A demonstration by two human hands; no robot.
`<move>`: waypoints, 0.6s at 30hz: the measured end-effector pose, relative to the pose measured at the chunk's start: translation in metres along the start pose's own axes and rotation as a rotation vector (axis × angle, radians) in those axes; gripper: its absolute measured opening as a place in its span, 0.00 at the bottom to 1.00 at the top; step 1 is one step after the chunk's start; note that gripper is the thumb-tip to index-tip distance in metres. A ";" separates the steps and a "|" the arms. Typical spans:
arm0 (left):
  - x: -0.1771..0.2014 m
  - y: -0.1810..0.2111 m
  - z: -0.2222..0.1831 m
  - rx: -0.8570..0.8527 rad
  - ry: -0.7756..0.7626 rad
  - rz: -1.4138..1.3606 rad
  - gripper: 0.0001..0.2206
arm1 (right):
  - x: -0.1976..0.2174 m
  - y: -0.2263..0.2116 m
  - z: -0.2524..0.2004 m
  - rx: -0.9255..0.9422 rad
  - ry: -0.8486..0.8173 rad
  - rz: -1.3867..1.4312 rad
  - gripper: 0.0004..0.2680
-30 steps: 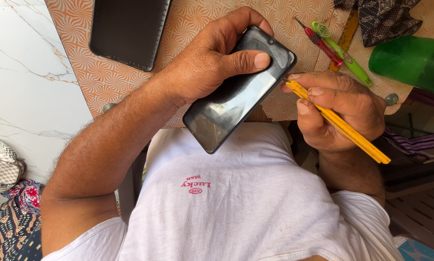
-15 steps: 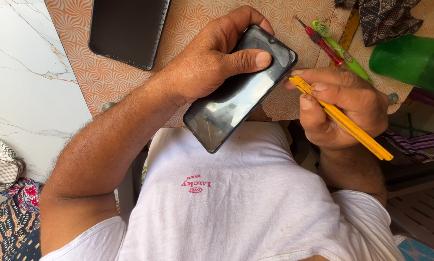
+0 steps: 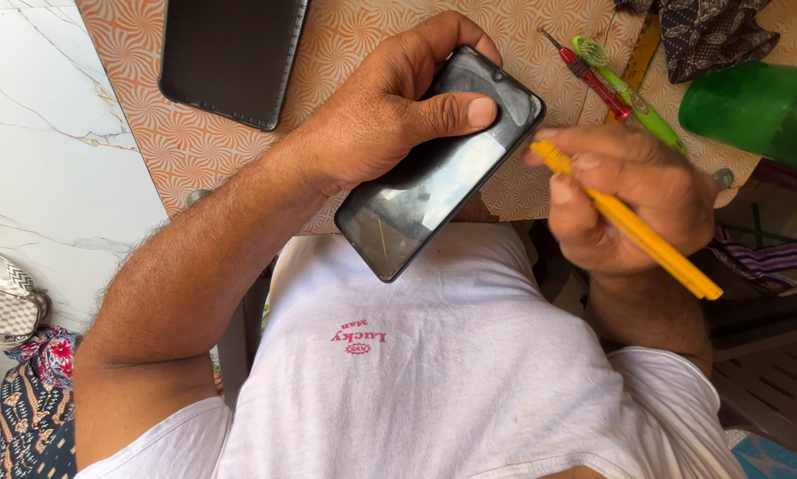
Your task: The person cleans the charging port and edges of a mobile phone using a toothbrush and a yellow plastic tool, then wipes the screen with a cloth.
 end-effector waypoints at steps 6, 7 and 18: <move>0.001 0.000 0.000 -0.009 0.000 0.037 0.20 | 0.001 -0.001 0.002 -0.028 -0.005 -0.030 0.06; 0.002 0.000 0.001 -0.014 -0.003 0.043 0.19 | 0.002 -0.001 0.002 -0.043 -0.008 -0.045 0.06; 0.002 0.000 0.001 -0.009 0.008 0.049 0.21 | 0.001 -0.006 -0.003 -0.124 -0.007 -0.040 0.07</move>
Point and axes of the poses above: each hand's wrist, its own z-axis towards the middle knuckle, its own x-axis out of the back of the hand, y = z × x, the point moved 5 cm from there along z, towards the middle knuckle, and after that the axes turned 9 degrees about -x, right-handed, at the moved point
